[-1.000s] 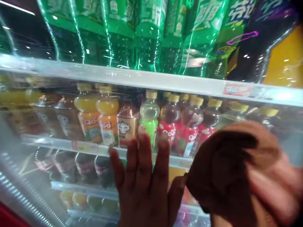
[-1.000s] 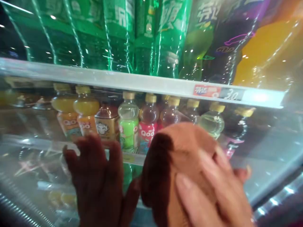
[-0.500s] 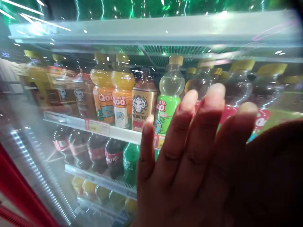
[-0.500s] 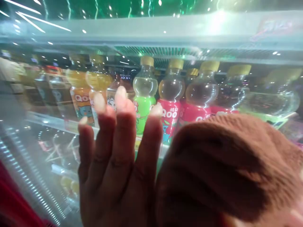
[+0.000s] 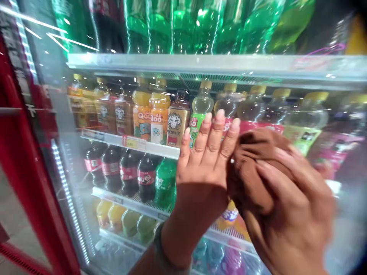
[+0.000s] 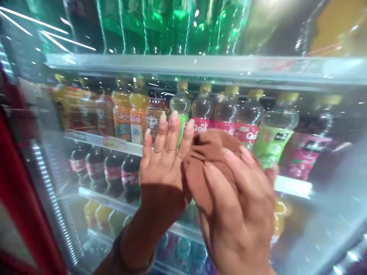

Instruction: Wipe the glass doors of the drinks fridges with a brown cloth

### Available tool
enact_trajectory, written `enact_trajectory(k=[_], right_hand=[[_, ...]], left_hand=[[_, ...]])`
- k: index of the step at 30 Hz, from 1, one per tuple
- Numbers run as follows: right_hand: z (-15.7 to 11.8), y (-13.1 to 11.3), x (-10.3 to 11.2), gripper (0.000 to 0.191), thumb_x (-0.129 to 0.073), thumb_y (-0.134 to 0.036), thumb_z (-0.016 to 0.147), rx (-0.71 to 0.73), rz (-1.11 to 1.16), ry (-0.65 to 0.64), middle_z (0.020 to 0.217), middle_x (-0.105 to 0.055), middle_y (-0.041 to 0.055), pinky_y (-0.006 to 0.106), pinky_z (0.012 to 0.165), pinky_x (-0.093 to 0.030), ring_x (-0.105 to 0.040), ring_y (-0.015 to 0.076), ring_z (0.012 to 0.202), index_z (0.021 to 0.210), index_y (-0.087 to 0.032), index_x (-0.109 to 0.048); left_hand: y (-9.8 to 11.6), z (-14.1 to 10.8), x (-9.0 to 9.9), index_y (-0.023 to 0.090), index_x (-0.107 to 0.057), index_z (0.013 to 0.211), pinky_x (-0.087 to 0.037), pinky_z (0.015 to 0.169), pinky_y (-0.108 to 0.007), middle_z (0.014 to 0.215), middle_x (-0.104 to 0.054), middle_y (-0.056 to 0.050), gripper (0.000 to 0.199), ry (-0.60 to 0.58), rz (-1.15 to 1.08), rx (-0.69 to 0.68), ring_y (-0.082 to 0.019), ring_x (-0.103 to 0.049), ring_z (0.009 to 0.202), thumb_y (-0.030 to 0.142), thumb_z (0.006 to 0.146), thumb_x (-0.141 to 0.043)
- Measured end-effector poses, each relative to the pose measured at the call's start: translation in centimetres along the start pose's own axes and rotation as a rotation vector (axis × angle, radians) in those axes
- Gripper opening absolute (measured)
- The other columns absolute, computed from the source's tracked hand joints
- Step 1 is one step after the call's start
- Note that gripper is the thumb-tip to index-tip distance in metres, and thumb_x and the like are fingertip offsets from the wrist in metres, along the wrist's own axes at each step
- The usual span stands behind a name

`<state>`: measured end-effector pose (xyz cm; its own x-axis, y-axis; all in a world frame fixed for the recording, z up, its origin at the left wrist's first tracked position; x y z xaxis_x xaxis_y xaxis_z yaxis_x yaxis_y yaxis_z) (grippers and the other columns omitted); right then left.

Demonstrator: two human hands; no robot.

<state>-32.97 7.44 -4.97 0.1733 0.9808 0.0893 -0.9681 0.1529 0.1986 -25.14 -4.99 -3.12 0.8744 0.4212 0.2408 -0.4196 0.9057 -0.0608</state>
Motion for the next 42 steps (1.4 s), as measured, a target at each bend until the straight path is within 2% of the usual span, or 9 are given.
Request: enact_trajectory(k=[4,9,14,21,29,32,37,40,42], right_hand=[[3.9,1.1,0.9,0.061,-0.067,-0.026,0.092,0.010,-0.127,-0.072,0.150,-0.059,0.0123,0.073,0.129,-0.031,-0.051,0.0400,0.147,0.149,-0.033,-0.047],[0.6,1.5,3.3,0.061,-0.064,-0.021,0.090,-0.147,-0.142,0.068,0.150,-0.056,0.0184,0.075,0.124,-0.034,-0.047,0.0418,0.149,0.149,-0.025,-0.046],[2.2,0.2,2.7,0.045,-0.063,-0.022,0.093,0.150,-0.177,-0.148,0.147,-0.061,0.0151,0.066,0.126,-0.038,-0.050,0.0330,0.147,0.137,-0.024,-0.055],[4.9,5.0,8.4,0.032,-0.062,-0.025,0.093,0.147,-0.318,-0.092,0.141,-0.063,0.0190,0.062,0.121,-0.044,-0.056,0.0321,0.139,0.124,-0.017,-0.061],[6.5,8.0,10.0,0.032,-0.060,-0.022,0.094,0.365,-0.266,-0.225,0.137,-0.068,0.0038,0.044,0.123,-0.047,-0.057,0.0195,0.136,0.125,-0.029,-0.065],[6.8,10.6,11.7,0.036,-0.058,-0.027,0.094,0.237,-0.302,-0.106,0.137,-0.065,0.0156,0.055,0.116,-0.049,-0.056,0.0286,0.135,0.129,-0.020,-0.061],[4.7,8.8,10.1,0.038,-0.064,-0.035,0.090,0.273,-0.292,-0.142,0.138,-0.064,0.0120,0.052,0.121,-0.044,-0.054,0.0273,0.136,0.126,-0.022,-0.062],[6.5,8.8,9.0,0.030,-0.065,-0.041,0.090,0.366,-0.270,-0.214,0.137,-0.066,0.0000,0.039,0.123,-0.043,-0.056,0.0192,0.133,0.119,-0.032,-0.067],[7.8,10.1,9.5,0.032,-0.064,-0.040,0.091,0.290,-0.292,-0.159,0.137,-0.066,0.0037,0.043,0.118,-0.045,-0.057,0.0227,0.131,0.121,-0.030,-0.067]], left_hand=[[0.4,-0.1,-0.1,0.020,-0.003,0.170,-0.007,0.138,-0.054,0.178,-0.009,-0.005,0.075,-0.045,0.011,-0.002,-0.026,-0.005,0.165,0.032,0.106,-0.040],[1.4,-1.0,-0.3,0.017,-0.002,0.170,-0.009,0.137,-0.056,0.177,-0.011,-0.009,0.077,-0.103,0.024,0.004,-0.024,-0.007,0.166,0.033,0.106,-0.041],[2.8,0.3,-0.3,0.018,-0.015,0.169,-0.017,0.136,-0.057,0.175,-0.022,-0.009,0.070,-0.153,0.008,0.002,-0.025,-0.015,0.165,0.028,0.105,-0.040],[8.5,7.4,0.7,0.014,-0.023,0.167,-0.016,0.137,-0.053,0.176,-0.016,-0.009,0.061,-0.106,-0.092,-0.061,-0.024,-0.015,0.165,0.028,0.108,-0.030],[9.8,6.8,-1.3,0.012,-0.025,0.166,-0.018,0.136,-0.056,0.175,-0.021,-0.011,0.063,-0.080,-0.082,-0.095,-0.025,-0.018,0.164,0.023,0.105,-0.035],[10.0,6.9,-1.3,0.009,-0.025,0.166,-0.014,0.136,-0.060,0.175,-0.019,-0.014,0.065,-0.067,-0.083,-0.092,-0.028,-0.016,0.165,0.028,0.105,-0.038],[10.3,7.1,-1.2,0.009,-0.029,0.165,-0.014,0.136,-0.057,0.174,-0.020,-0.014,0.063,-0.077,-0.090,-0.083,-0.027,-0.016,0.165,0.024,0.104,-0.037],[10.2,7.1,-1.2,0.010,-0.031,0.164,-0.015,0.136,-0.056,0.174,-0.023,-0.014,0.063,-0.081,-0.072,-0.071,-0.026,-0.018,0.164,0.019,0.102,-0.036],[10.2,7.1,-1.1,0.010,-0.032,0.164,-0.015,0.136,-0.057,0.174,-0.024,-0.014,0.064,-0.061,-0.066,-0.071,-0.027,-0.019,0.164,0.022,0.101,-0.040]])
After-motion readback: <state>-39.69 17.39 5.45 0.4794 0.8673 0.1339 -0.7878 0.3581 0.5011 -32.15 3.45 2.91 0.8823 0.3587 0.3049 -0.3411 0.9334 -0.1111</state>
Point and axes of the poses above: each hand's wrist, its own z-axis towards the middle knuckle, its own x-axis out of the back of the hand, y = z × x, the point moved 6 cm from there along z, towards the middle knuckle
